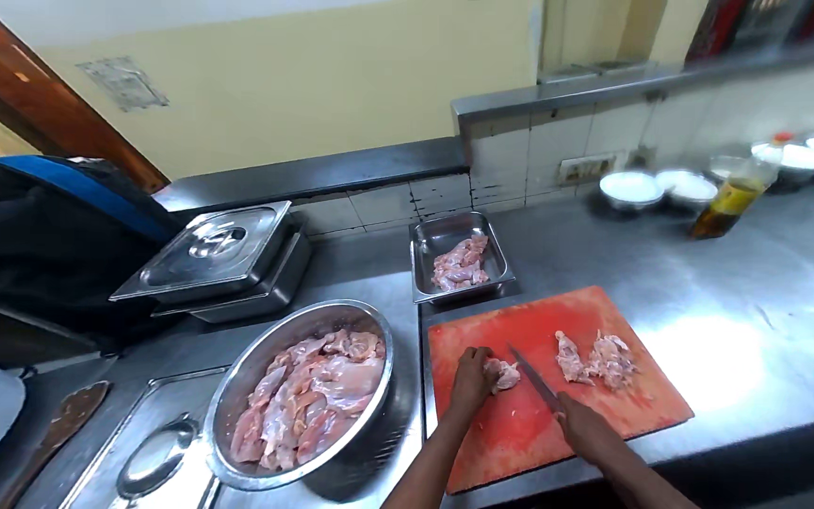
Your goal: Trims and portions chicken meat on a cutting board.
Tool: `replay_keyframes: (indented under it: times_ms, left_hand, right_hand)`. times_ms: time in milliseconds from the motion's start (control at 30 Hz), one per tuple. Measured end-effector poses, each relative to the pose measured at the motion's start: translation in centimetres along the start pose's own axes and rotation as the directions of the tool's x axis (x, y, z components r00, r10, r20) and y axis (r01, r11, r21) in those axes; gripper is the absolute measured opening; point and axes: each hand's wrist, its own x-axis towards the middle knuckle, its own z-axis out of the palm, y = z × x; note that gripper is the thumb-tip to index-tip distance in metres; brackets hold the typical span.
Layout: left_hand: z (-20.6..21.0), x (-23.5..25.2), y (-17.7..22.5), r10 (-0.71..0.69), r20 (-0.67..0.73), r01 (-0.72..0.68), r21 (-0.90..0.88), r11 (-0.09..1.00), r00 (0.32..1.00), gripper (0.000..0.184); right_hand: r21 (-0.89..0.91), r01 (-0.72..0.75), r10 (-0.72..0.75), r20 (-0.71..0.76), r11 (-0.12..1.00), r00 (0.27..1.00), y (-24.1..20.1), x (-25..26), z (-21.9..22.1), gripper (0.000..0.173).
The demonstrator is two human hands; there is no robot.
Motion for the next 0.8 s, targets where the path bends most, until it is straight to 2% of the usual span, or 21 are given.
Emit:
replay_keyframes:
  times_ms: [67, 167, 233, 300, 433, 600, 800]
  left_hand:
    - [0.8, -0.3, -0.7, 0.089, -0.073, -0.092, -0.036, 0.995, 0.993, 0.033]
    - [1.8, -0.7, -1.4, 0.159, -0.171, -0.173, -0.068, 0.983, 0.972, 0.031]
    - [2.0, -0.8, -1.2, 0.156, -0.127, -0.161, -0.033, 0.986, 0.980, 0.031]
    - [1.7, -0.8, -0.7, 0.119, -0.051, -0.119, 0.007, 0.993, 0.992, 0.028]
    - [0.3, -0.5, 0.0, 0.067, 0.064, -0.069, 0.022, 0.997, 0.996, 0.026]
    - [0.5, -0.2, -0.3, 0.075, 0.059, -0.076, 0.022, 0.997, 0.995, 0.026]
    - [0.3, -0.5, -0.3, 0.081, 0.066, -0.083, 0.029, 0.996, 0.995, 0.026]
  right_hand:
    - [0.005, -0.053, 0.054, -0.027, 0.999, 0.998, -0.2, 0.1, -2.0, 0.046]
    - [-0.038, 0.024, -0.025, -0.024, 0.999, 0.999, -1.0, -1.0, -2.4, 0.042]
    - [-0.081, 0.071, -0.069, 0.025, 0.994, 0.997, -1.3, -1.2, -1.3, 0.040]
    - [-0.105, 0.058, -0.054, 0.040, 0.993, 0.998, -0.9, -0.3, -0.9, 0.040]
    - [-0.088, -0.015, 0.015, 0.000, 0.996, 1.000, 0.2, 1.3, -3.5, 0.043]
    - [-0.123, 0.097, -0.088, 0.073, 0.988, 0.993, -1.2, -0.3, -1.7, 0.039]
    - [-0.133, 0.031, -0.028, 0.027, 0.991, 0.999, -0.6, 1.3, -3.1, 0.040]
